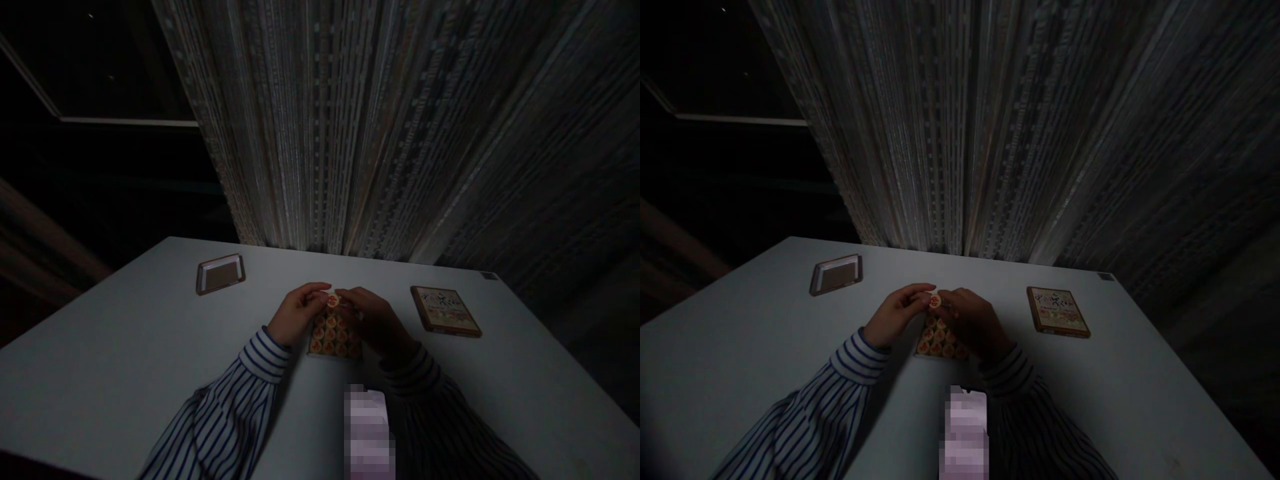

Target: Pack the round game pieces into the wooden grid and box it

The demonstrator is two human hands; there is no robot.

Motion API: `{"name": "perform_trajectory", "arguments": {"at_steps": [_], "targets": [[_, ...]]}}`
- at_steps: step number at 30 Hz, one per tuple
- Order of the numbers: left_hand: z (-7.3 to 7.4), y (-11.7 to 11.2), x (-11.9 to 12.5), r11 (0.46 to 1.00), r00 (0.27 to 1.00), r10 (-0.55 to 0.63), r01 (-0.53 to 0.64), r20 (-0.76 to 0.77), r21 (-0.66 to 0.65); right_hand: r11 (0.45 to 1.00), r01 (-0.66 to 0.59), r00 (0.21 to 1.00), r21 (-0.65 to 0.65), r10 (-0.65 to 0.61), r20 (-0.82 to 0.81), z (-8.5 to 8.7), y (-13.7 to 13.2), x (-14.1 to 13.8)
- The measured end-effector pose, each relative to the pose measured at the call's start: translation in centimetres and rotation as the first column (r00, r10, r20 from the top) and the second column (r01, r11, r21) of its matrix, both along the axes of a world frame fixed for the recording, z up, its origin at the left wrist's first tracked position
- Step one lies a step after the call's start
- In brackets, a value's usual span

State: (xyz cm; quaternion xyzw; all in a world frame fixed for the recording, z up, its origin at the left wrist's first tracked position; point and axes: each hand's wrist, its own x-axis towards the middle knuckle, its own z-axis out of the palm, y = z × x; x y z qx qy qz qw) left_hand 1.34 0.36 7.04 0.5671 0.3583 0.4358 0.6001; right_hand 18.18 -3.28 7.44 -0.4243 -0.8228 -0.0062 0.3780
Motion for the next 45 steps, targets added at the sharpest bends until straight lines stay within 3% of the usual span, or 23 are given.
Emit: {"name": "perform_trajectory", "arguments": {"at_steps": [5,13,20,25,30,34,40,45], "targets": [[0.2,0.2,1.0,0.998,0.999,0.012,-0.009,0.050,-0.060,1.000,0.003,0.999,-0.024,-0.004,-0.041,-0.2,0.2,0.5],[0.8,0.6,2.0,0.999,0.998,0.038,-0.038,-0.042,0.004,0.981,0.009,0.962,-0.195,-0.061,-0.265,-0.2,0.7,0.9],[1.4,0.9,2.2,0.989,0.988,-0.146,0.147,-0.042,0.006,0.920,-0.021,0.858,-0.392,-0.185,-0.480,-0.1,0.9,0.7],[1.4,1.6,2.2,0.973,0.977,-0.170,0.188,-0.132,0.135,0.883,-0.092,0.776,-0.460,-0.226,-0.589,-0.5,1.3,0.9],[0.8,2.6,2.3,0.951,0.962,-0.220,0.248,-0.161,0.183,0.884,-0.074,0.769,-0.462,-0.244,-0.591,-0.7,1.4,1.2],[0.8,2.8,2.6,0.965,0.964,-0.235,0.246,-0.126,0.087,0.898,-0.065,0.783,-0.435,-0.225,-0.580,-0.7,1.4,1.2],[0.9,3.0,2.7,0.965,0.973,-0.230,0.226,-0.022,-0.130,0.912,0.007,0.858,-0.410,-0.216,-0.467,-0.9,1.6,1.5],[0.6,3.4,2.3,0.984,0.989,-0.142,0.139,-0.027,-0.108,0.939,0.033,0.942,-0.343,-0.143,-0.302,-0.7,1.7,2.2]]}}
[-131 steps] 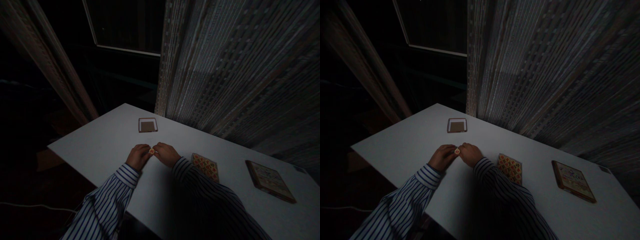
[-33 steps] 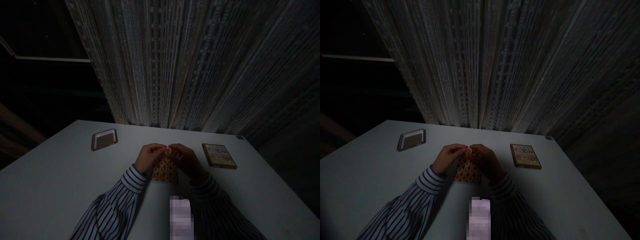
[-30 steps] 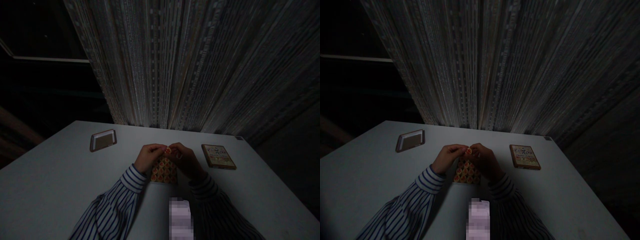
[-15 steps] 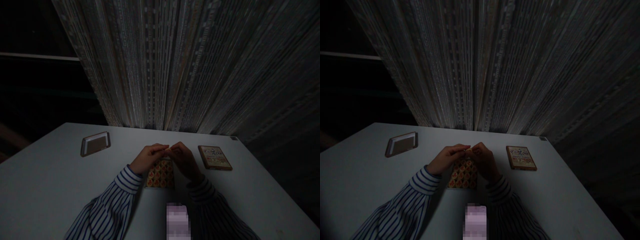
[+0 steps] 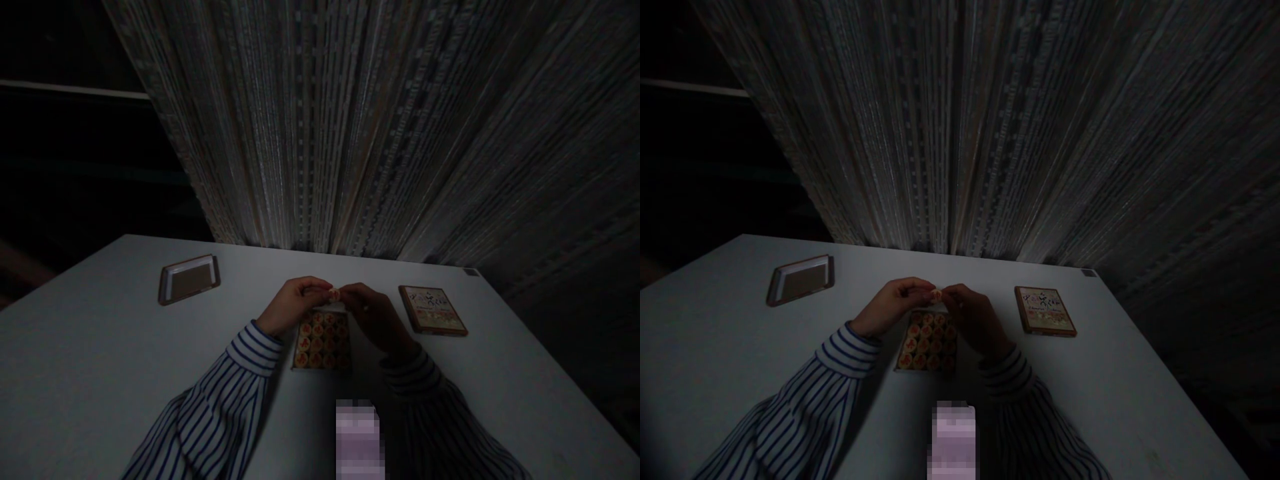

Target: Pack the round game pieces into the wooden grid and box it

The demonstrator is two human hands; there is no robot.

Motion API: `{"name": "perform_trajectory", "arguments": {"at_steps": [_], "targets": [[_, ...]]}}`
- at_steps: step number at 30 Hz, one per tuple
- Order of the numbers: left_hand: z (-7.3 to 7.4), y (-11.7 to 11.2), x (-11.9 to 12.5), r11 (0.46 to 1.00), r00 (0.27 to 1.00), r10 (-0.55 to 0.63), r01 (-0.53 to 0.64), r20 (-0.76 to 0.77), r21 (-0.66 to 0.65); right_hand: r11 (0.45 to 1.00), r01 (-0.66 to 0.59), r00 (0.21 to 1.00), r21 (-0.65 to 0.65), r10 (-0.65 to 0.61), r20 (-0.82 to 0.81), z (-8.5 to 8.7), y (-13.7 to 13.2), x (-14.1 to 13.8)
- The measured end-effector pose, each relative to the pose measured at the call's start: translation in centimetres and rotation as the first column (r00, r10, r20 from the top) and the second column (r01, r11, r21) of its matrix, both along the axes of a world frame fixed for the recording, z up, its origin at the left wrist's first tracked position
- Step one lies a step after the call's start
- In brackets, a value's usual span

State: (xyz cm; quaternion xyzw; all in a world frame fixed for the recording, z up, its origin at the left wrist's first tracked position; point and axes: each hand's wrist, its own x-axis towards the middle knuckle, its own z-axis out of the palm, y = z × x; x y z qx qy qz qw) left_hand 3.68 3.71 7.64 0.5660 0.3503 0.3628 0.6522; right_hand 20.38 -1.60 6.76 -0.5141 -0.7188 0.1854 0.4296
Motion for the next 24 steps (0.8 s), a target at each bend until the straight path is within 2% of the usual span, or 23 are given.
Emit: {"name": "perform_trajectory", "arguments": {"at_steps": [5,9,24], "targets": [[0.0,0.2,-0.2,1.000,1.000,-0.013,0.013,0.017,0.026,0.981,-0.115,0.984,0.157,0.091,0.156,0.8,0.5,0.2],[0.0,0.3,-0.2,1.000,1.000,0.013,-0.013,0.015,0.028,0.956,-0.161,0.954,0.245,0.087,0.288,0.9,1.1,0.3],[-0.9,0.7,-0.1,0.999,0.999,-0.016,0.018,-0.051,0.036,0.974,-0.158,0.867,0.165,0.057,0.496,0.4,1.2,0.8]]}}
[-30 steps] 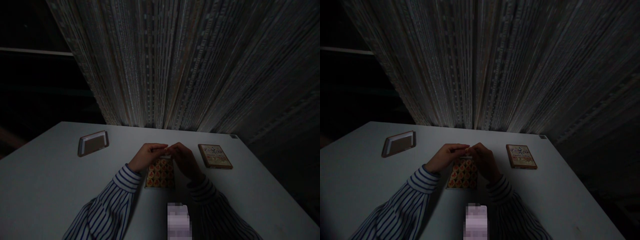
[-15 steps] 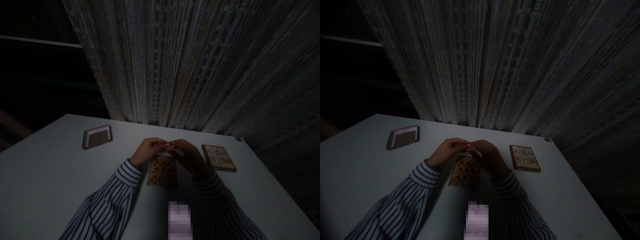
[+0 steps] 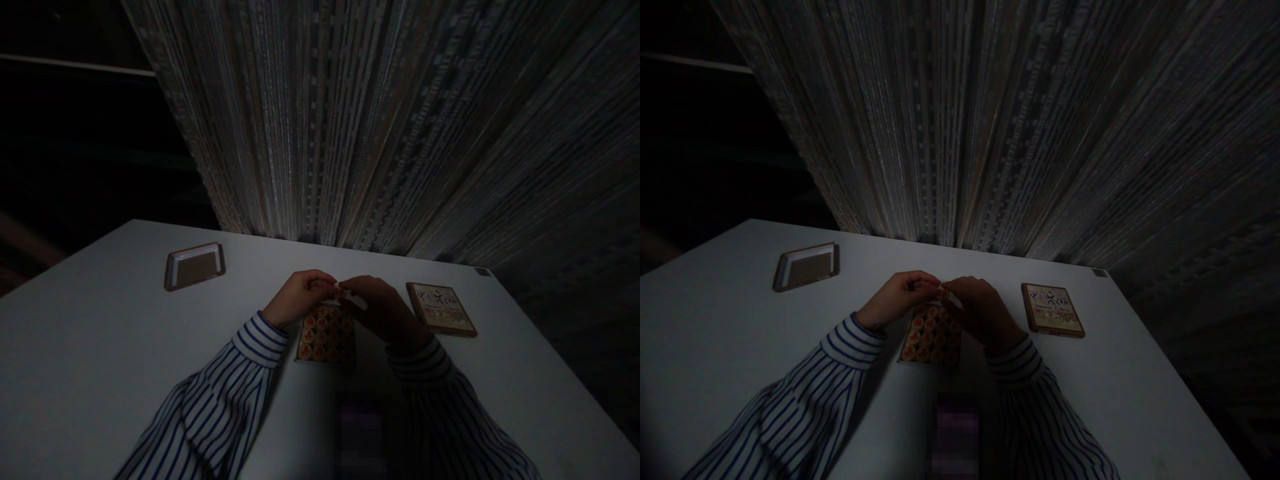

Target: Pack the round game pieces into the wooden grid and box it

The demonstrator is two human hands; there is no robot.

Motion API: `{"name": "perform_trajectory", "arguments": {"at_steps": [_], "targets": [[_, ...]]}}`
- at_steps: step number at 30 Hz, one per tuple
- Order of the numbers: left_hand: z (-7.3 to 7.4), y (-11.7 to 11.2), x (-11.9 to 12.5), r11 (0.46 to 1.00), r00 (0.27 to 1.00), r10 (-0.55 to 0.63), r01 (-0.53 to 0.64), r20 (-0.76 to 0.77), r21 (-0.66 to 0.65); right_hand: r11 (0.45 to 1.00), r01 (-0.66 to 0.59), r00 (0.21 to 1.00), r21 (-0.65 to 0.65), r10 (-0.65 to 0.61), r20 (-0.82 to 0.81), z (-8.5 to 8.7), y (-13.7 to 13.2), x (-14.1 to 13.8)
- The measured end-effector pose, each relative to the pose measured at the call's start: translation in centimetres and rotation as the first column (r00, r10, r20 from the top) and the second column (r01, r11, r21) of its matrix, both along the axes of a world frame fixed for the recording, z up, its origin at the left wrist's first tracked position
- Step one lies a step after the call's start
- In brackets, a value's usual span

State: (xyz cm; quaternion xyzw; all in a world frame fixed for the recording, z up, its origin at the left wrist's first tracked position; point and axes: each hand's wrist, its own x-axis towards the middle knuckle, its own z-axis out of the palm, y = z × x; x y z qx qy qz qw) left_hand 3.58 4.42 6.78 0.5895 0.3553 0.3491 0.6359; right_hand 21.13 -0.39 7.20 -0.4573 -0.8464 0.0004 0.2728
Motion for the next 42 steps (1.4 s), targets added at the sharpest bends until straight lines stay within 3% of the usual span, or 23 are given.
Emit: {"name": "perform_trajectory", "arguments": {"at_steps": [9,13,17,21,23,30,35,42], "targets": [[-0.3,-0.2,0.4,0.998,0.996,-0.029,0.034,-0.082,0.057,0.999,0.009,0.998,-0.045,-0.006,0.065,0.1,-0.2,0.3],[-0.8,-0.5,0.4,0.980,0.984,0.007,0.028,-0.180,0.195,0.998,0.033,0.995,-0.050,-0.028,0.094,0.1,-0.4,1.1],[-0.9,-1.6,-0.1,0.900,0.928,0.064,0.105,-0.366,0.424,0.996,0.036,0.994,-0.085,-0.026,0.108,0.4,-1.0,1.6],[-0.3,-4.0,-0.6,0.815,0.845,0.085,0.246,-0.528,0.525,0.994,0.014,0.995,-0.108,-0.003,0.100,0.4,-1.6,1.8],[-0.3,-5.4,-0.8,0.780,0.841,0.044,0.309,-0.539,0.544,0.992,0.007,0.994,-0.123,0.007,0.112,0.1,-1.8,2.0],[-3.2,-8.8,-1.3,0.596,0.818,0.018,0.453,-0.575,0.663,0.983,0.018,0.991,-0.185,0.007,0.135,-0.6,-2.4,2.4],[-5.0,-9.8,-1.0,0.558,0.786,0.061,0.484,-0.616,0.674,0.986,0.014,0.991,-0.169,0.009,0.132,-0.5,-2.5,2.3],[-5.3,-10.1,-0.9,0.545,0.744,0.127,0.500,-0.656,0.673,0.985,-0.006,0.993,-0.175,0.026,0.115,-0.7,-2.4,2.5]]}}
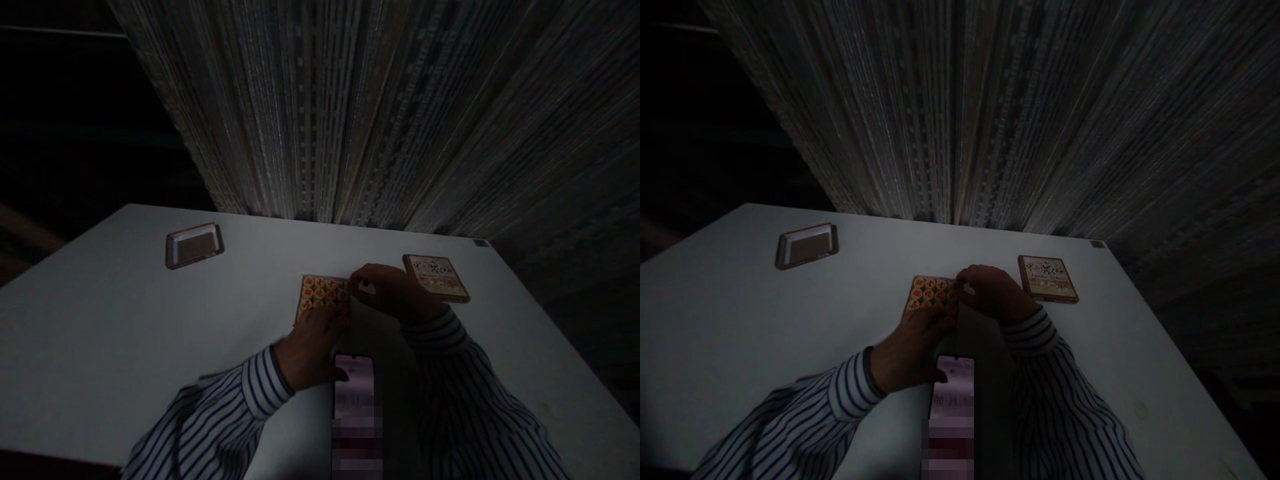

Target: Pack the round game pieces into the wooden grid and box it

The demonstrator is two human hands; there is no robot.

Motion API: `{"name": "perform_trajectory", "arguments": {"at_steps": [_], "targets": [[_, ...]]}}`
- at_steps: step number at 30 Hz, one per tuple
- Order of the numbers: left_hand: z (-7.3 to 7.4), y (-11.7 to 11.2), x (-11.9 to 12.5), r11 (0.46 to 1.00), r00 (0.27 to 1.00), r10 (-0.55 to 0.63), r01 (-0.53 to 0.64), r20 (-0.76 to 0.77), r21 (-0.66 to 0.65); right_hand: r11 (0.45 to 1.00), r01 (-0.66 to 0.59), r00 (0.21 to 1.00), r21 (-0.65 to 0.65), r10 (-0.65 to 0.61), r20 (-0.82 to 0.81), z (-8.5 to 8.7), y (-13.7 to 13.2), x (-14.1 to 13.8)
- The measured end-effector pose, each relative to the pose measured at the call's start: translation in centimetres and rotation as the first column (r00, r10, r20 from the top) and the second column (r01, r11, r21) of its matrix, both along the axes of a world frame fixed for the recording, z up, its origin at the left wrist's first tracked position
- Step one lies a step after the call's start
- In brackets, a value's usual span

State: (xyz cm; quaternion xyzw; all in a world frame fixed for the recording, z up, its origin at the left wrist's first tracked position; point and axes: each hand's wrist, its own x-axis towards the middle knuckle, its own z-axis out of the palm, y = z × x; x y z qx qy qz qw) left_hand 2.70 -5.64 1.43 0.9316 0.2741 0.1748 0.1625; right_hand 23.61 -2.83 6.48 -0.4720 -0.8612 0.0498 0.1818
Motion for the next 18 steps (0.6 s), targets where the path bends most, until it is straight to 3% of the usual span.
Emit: {"name": "perform_trajectory", "arguments": {"at_steps": [7,11,14,18], "targets": [[0.2,1.1,-0.4,0.999,0.990,0.036,-0.040,0.140,0.023,0.999,-0.003,1.000,-0.034,0.004,0.004,-0.5,0.4,0.0],[0.4,2.4,-1.2,0.971,0.930,0.237,-0.232,0.280,-0.052,0.998,-0.017,1.000,-0.061,0.016,-0.019,-1.1,0.7,0.1],[0.2,3.4,-2.0,0.915,0.831,0.404,-0.368,0.383,-0.167,0.997,-0.018,0.999,-0.073,0.016,-0.034,-1.5,1.0,0.1],[-0.6,4.4,-3.0,0.833,0.728,0.553,-0.488,0.405,-0.260,0.998,-0.007,0.998,-0.063,0.004,-0.055,-1.7,1.2,0.0]]}}
